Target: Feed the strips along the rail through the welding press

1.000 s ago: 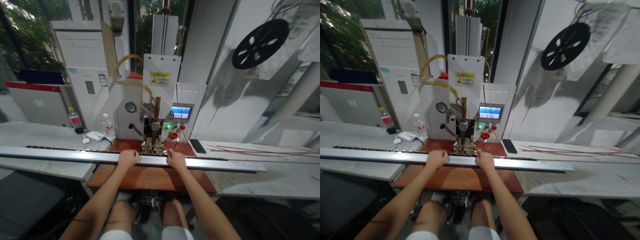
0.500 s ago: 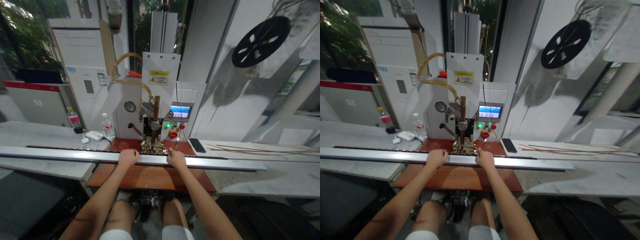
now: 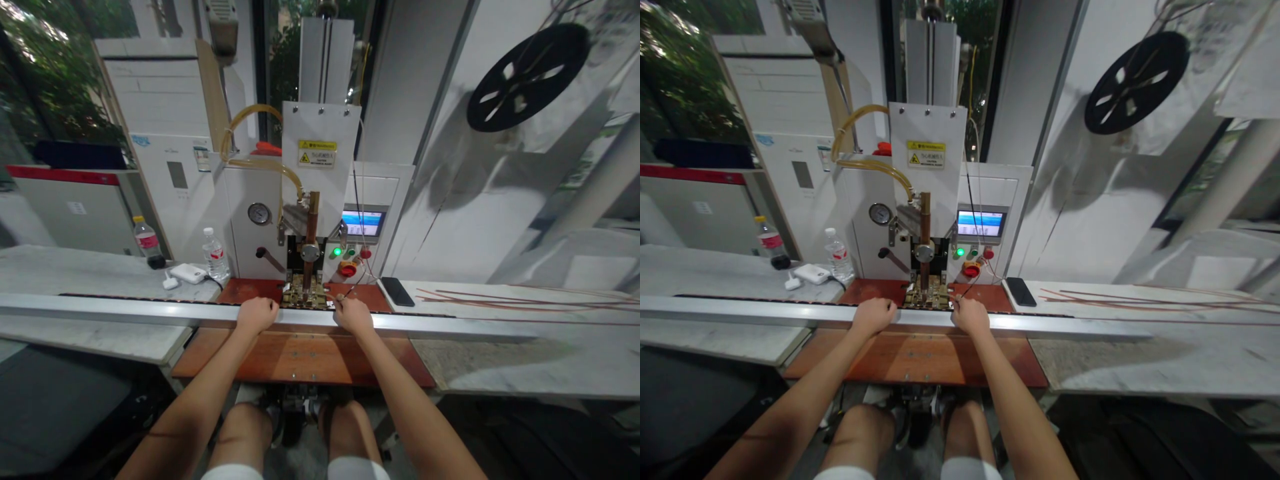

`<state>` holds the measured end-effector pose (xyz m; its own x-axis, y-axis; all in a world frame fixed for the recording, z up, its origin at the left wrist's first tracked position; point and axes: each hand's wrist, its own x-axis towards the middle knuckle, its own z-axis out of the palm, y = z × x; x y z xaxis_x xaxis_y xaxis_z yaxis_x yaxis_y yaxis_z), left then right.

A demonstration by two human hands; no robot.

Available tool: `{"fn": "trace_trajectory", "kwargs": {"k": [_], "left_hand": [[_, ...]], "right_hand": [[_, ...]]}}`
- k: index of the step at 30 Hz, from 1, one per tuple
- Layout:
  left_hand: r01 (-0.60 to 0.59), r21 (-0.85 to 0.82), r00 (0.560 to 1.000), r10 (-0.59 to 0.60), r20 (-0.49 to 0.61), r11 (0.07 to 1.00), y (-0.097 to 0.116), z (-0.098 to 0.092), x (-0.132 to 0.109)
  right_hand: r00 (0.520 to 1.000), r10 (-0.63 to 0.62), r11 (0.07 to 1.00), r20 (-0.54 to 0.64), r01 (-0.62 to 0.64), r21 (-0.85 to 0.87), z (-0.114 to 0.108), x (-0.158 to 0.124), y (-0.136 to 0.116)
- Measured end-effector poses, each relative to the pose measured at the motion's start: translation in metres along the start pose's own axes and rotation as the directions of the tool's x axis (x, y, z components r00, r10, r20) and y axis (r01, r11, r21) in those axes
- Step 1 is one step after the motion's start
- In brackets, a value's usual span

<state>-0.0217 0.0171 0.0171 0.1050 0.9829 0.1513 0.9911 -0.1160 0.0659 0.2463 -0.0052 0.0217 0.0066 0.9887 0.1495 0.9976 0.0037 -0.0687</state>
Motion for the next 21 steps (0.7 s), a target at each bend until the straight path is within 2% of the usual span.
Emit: {"fn": "trace_trajectory", "kwargs": {"k": [21], "left_hand": [[0.000, 0.001, 0.998, 0.000, 0.055, 1.000, -0.0013, -0.0001, 0.0102]], "right_hand": [[1.000, -0.020, 1.000, 0.017, 0.020, 0.002, -0.0029, 0.0063, -0.0001]]}}
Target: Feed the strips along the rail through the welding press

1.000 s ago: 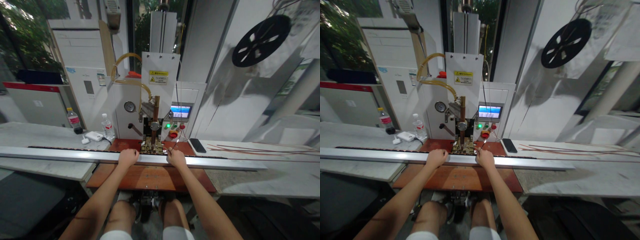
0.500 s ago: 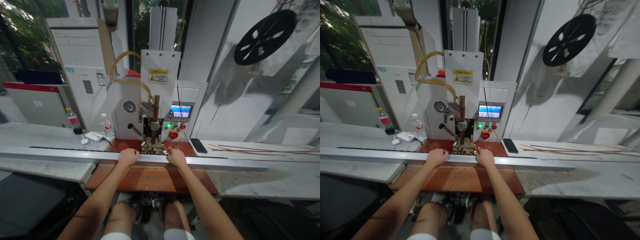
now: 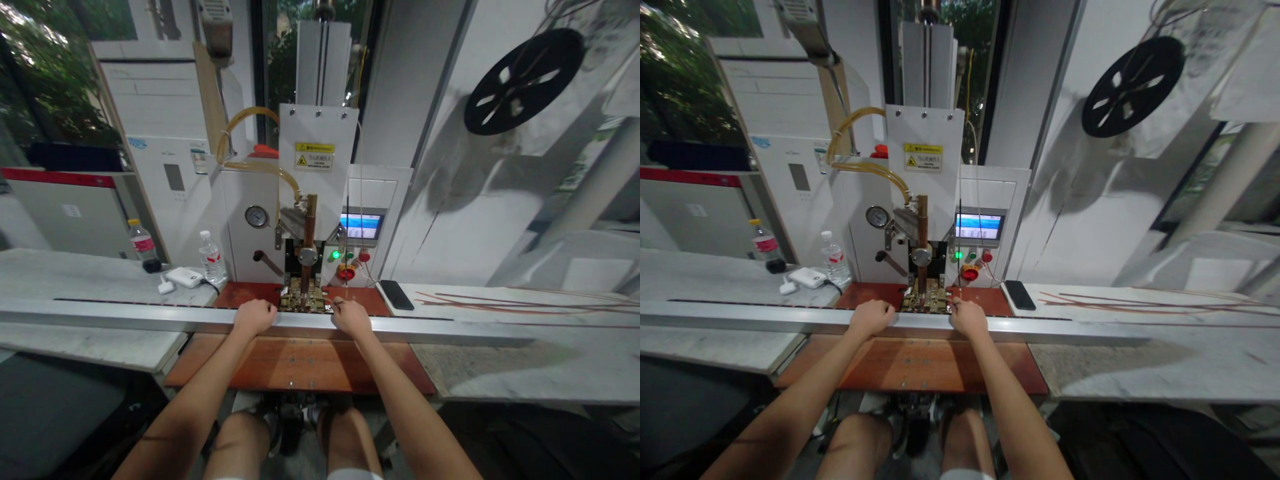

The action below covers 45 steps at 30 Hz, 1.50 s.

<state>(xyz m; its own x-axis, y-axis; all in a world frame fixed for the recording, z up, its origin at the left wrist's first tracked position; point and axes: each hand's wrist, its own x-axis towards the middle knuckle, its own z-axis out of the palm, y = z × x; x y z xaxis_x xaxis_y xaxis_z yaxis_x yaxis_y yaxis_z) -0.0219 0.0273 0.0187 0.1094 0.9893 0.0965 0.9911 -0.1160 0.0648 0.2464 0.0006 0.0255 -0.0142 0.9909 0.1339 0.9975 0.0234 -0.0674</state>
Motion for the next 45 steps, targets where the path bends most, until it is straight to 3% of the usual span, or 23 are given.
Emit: {"fn": "trace_trajectory", "kwargs": {"k": [23, 33, 45], "left_hand": [[0.013, -0.018, 1.000, -0.013, -0.010, 1.000, 0.000, 0.000, 0.001], [0.014, -0.024, 1.000, -0.014, -0.008, 1.000, 0.002, -0.003, -0.001], [0.013, -0.018, 1.000, -0.013, -0.023, 1.000, 0.000, 0.002, 0.000]], "right_hand": [[0.998, 0.010, 1.000, -0.063, -0.008, 0.021, -0.003, 0.002, 0.001], [0.994, 0.027, 0.999, -0.103, -0.025, 0.020, -0.003, 0.005, -0.023], [0.990, -0.092, 0.992, -0.103, 0.100, 0.071, 0.011, 0.006, -0.030]]}}
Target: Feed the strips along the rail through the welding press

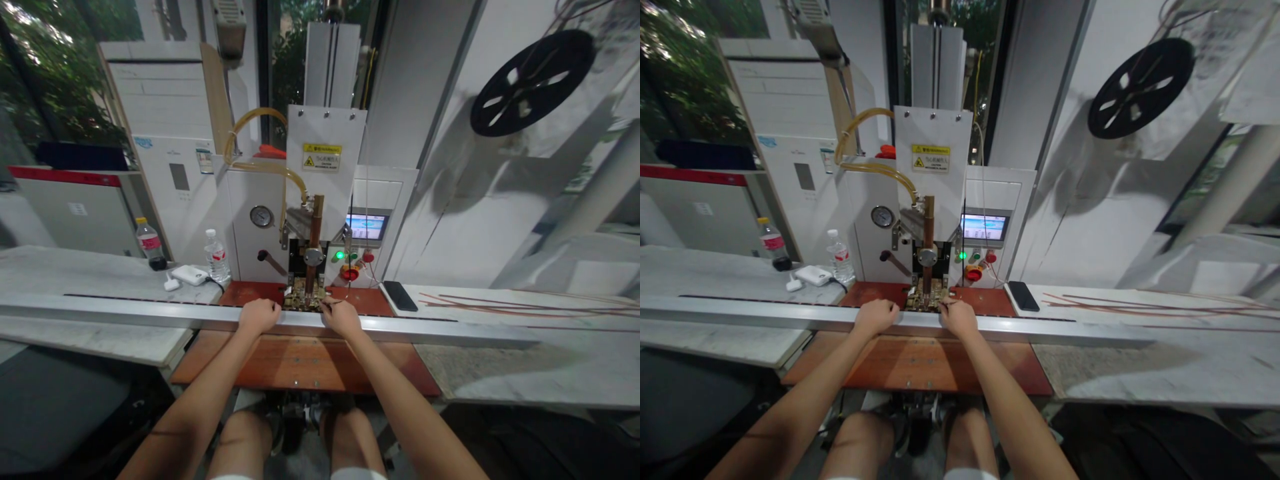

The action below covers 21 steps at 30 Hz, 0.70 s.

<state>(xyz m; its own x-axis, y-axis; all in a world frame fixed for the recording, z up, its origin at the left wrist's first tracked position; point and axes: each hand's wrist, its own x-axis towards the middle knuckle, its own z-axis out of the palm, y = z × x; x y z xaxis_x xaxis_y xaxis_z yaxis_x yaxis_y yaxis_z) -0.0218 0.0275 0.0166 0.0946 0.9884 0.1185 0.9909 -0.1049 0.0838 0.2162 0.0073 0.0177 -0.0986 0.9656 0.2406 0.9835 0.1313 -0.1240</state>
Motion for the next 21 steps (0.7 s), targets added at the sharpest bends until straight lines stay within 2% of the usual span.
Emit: {"fn": "trace_trajectory", "kwargs": {"k": [6, 11, 17, 21], "left_hand": [[-0.022, 0.018, 1.000, 0.022, -0.021, 1.000, -0.002, 0.003, 0.001], [-0.024, 0.025, 1.000, 0.024, 0.005, 0.999, -0.004, 0.005, 0.002], [-0.065, 0.008, 0.997, 0.065, 0.034, 0.998, -0.008, 0.006, 0.005], [-0.084, -0.031, 0.995, 0.085, 0.043, 0.996, -0.011, 0.004, 0.005]], "right_hand": [[0.998, -0.056, 0.991, -0.024, 0.059, 0.117, 0.000, 0.001, 0.003], [0.998, -0.054, 0.982, -0.017, 0.056, 0.183, 0.001, 0.002, 0.006], [0.992, -0.042, 0.983, -0.118, 0.062, 0.175, 0.010, 0.003, 0.007], [0.989, -0.051, 0.986, -0.135, 0.071, 0.149, 0.014, 0.003, 0.008]]}}
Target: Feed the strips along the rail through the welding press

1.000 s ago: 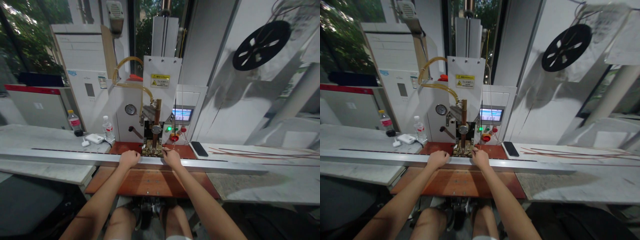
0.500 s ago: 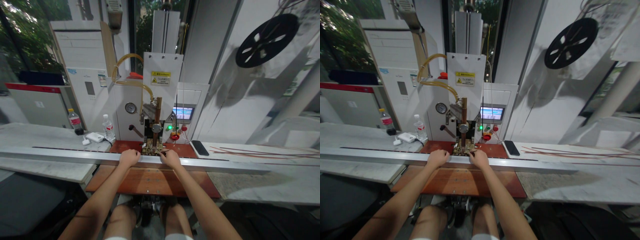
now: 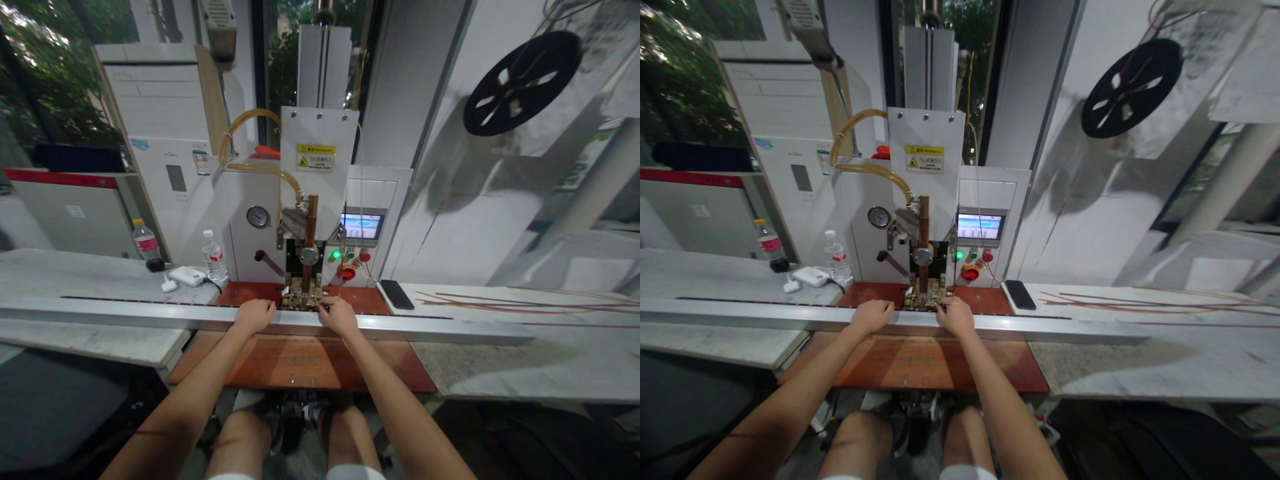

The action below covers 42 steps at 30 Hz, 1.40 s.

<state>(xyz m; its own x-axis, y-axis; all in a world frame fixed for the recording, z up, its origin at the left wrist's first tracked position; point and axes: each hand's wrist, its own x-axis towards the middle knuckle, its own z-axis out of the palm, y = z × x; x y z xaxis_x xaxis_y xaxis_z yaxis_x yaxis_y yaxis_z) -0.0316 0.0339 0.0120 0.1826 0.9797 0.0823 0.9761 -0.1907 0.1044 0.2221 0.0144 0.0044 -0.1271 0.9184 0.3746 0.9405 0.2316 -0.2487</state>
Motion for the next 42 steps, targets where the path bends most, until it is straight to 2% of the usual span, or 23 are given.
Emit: {"fn": "trace_trajectory", "kwargs": {"k": [7, 11, 16, 19, 35, 42], "left_hand": [[-0.131, -0.201, 0.991, 0.131, -0.015, 0.971, -0.011, -0.011, 0.007], [-0.166, -0.170, 0.986, 0.163, -0.032, 0.971, -0.018, -0.019, 0.009], [-0.074, 0.013, 0.997, 0.074, -0.007, 0.997, -0.026, -0.023, 0.000], [-0.032, 0.066, 0.999, 0.032, 0.009, 0.997, -0.028, -0.022, -0.006], [0.071, 0.046, 0.997, -0.070, -0.040, 0.996, -0.023, -0.017, -0.014], [0.076, 0.045, 0.996, -0.073, -0.051, 0.996, -0.022, -0.018, -0.015]], "right_hand": [[1.000, 0.007, 1.000, 0.000, -0.007, -0.024, 0.000, 0.000, 0.000], [1.000, -0.009, 0.999, 0.006, 0.009, -0.052, 0.000, -0.001, 0.000], [1.000, -0.021, 0.996, 0.007, 0.022, -0.087, -0.002, -0.003, -0.002], [1.000, -0.009, 0.995, 0.003, 0.010, -0.101, -0.004, -0.004, -0.004], [0.999, 0.025, 0.993, 0.036, -0.021, -0.114, -0.001, -0.005, -0.004], [0.998, 0.043, 0.991, 0.039, -0.037, -0.127, -0.004, -0.006, -0.007]]}}
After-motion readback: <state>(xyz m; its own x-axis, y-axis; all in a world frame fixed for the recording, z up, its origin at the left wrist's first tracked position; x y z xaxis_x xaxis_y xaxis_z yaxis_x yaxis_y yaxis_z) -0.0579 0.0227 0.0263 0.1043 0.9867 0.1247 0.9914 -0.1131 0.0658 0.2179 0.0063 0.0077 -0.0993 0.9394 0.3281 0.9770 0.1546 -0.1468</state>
